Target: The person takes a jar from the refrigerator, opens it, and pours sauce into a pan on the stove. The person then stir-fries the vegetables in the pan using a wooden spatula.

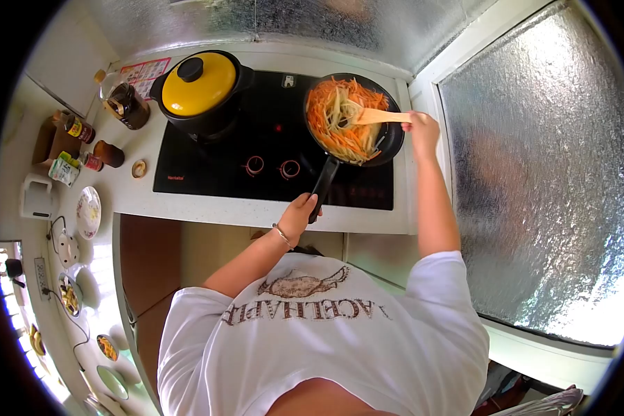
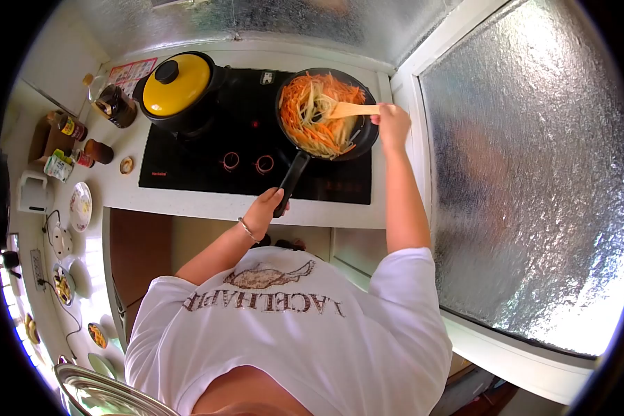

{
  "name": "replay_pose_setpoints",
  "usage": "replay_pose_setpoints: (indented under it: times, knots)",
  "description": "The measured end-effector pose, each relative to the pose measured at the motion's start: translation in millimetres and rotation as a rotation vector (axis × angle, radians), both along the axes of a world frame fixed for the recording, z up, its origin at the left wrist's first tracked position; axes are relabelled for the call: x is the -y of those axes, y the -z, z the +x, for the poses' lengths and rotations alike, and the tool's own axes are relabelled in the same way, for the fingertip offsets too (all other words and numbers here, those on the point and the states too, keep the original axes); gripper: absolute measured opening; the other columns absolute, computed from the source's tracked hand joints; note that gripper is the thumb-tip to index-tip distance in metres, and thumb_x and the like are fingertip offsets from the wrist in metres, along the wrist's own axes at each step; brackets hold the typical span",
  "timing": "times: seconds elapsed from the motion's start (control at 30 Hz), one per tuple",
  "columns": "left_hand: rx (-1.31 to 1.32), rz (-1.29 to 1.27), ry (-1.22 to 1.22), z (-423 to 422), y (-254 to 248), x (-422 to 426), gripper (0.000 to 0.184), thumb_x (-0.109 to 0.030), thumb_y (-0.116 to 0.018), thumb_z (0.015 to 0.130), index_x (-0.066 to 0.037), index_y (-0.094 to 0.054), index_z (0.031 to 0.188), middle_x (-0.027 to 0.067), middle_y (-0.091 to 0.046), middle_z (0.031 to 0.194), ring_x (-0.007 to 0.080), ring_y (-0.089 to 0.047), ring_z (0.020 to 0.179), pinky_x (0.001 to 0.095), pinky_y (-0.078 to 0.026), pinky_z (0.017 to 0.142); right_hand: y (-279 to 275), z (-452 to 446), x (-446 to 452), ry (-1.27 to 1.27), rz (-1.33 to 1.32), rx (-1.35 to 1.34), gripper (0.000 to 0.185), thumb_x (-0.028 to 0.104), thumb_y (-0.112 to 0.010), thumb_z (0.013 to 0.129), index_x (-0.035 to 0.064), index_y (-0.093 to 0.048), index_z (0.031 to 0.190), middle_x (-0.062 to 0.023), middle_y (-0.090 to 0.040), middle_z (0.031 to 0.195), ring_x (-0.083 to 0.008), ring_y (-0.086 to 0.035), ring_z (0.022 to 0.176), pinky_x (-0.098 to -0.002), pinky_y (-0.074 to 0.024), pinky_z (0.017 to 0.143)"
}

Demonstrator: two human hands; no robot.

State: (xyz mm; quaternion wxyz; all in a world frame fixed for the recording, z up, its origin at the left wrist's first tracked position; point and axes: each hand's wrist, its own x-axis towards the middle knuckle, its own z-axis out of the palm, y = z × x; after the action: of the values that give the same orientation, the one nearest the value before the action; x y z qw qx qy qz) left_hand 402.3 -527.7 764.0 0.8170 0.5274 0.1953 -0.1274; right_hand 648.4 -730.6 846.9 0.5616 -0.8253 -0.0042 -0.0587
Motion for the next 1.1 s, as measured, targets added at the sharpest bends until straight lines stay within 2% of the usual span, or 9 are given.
replay_pose_setpoints:
  times: [0.17,0.23,0.27,0.43,0.53,0.63,0.87,0.97,1.1]
  knots:
    - [0.036,0.030,0.024,0,3,-2,0.028,-0.025,-0.041,0.094,-0.004,-0.053,0.079,0.0013,-0.051,0.068,0.0092,-0.044,0.062,0.0234,-0.036,0.060,-9,-2,5,0.050,-0.154,0.079,0.018,0.008,-0.050,0.084,-0.0028,-0.064,0.087,-0.0124,-0.064,0.074,-0.0147,-0.061,0.060,-0.0277,-0.0498,0.059]
    - [0.032,0.038,0.035,0,4,-2,0.028,-0.025,-0.040,0.094,-0.004,-0.053,0.080,0.0014,-0.052,0.068,0.0093,-0.044,0.062,0.0235,-0.036,0.060,17,-6,-4,-0.216,-0.433,0.414,0.015,0.009,-0.053,0.083,0.0008,-0.063,0.091,-0.0117,-0.064,0.079,-0.0160,-0.062,0.065,-0.0291,-0.0493,0.064]
    - [0.030,0.026,0.032,1,4,-2,0.028,-0.024,-0.040,0.094,-0.004,-0.053,0.080,0.0015,-0.052,0.068,0.0093,-0.044,0.061,0.0235,-0.037,0.060,21,-12,-12,-0.255,-0.434,0.444,0.016,0.009,-0.054,0.085,0.0014,-0.063,0.096,-0.0065,-0.063,0.076,-0.0099,-0.057,0.062,-0.0232,-0.0466,0.058]
    - [0.016,0.015,0.027,1,5,-1,0.028,-0.024,-0.041,0.094,-0.003,-0.053,0.081,0.0016,-0.052,0.068,0.0094,-0.044,0.061,0.0233,-0.037,0.060,-21,-34,-4,-0.283,-0.258,0.143,0.017,0.014,-0.056,0.085,0.0028,-0.063,0.097,-0.0089,-0.063,0.076,-0.0113,-0.057,0.061,-0.0240,-0.0462,0.059]
    - [0.027,0.010,0.026,1,7,-2,0.027,-0.024,-0.041,0.094,-0.003,-0.053,0.082,0.0015,-0.052,0.068,0.0094,-0.044,0.061,0.0230,-0.037,0.060,-18,-11,6,-0.182,-0.429,0.354,0.019,0.016,-0.054,0.085,0.0007,-0.063,0.093,-0.0162,-0.064,0.086,-0.0280,-0.062,0.073,-0.0322,-0.0478,0.067]
    - [0.047,0.012,0.045,0,8,-2,0.027,-0.025,-0.041,0.094,-0.003,-0.052,0.082,0.0013,-0.052,0.069,0.0092,-0.044,0.061,0.0229,-0.037,0.060,12,1,-2,-0.285,-0.492,0.469,0.019,0.017,-0.053,0.086,0.0019,-0.062,0.094,-0.0169,-0.063,0.090,-0.0329,-0.060,0.081,-0.0348,-0.0474,0.071]
    - [0.035,0.010,0.030,1,5,-2,0.028,-0.025,-0.041,0.094,-0.004,-0.052,0.080,0.0010,-0.052,0.068,0.0090,-0.044,0.061,0.0228,-0.037,0.060,-35,-57,-16,-0.528,-0.558,0.275,0.019,0.016,-0.054,0.086,0.0014,-0.062,0.093,-0.0149,-0.062,0.091,-0.0311,-0.059,0.085,-0.0350,-0.0466,0.074]
    - [0.038,0.013,0.034,1,7,-2,0.028,-0.025,-0.041,0.094,-0.004,-0.053,0.080,0.0011,-0.052,0.068,0.0089,-0.044,0.061,0.0228,-0.037,0.060,-41,-35,-18,-0.434,-0.487,0.374,0.019,0.016,-0.054,0.085,0.0013,-0.062,0.094,-0.0155,-0.063,0.092,-0.0301,-0.060,0.086,-0.0346,-0.0465,0.075]
    - [0.045,0.017,0.035,0,3,-3,0.028,-0.025,-0.041,0.094,-0.004,-0.053,0.079,0.0012,-0.052,0.068,0.0089,-0.044,0.061,0.0229,-0.037,0.060,5,7,-27,-0.378,-0.519,0.381,0.022,0.017,-0.055,0.086,0.0025,-0.062,0.101,-0.0140,-0.063,0.097,-0.0269,-0.061,0.086,-0.0312,-0.0462,0.076]
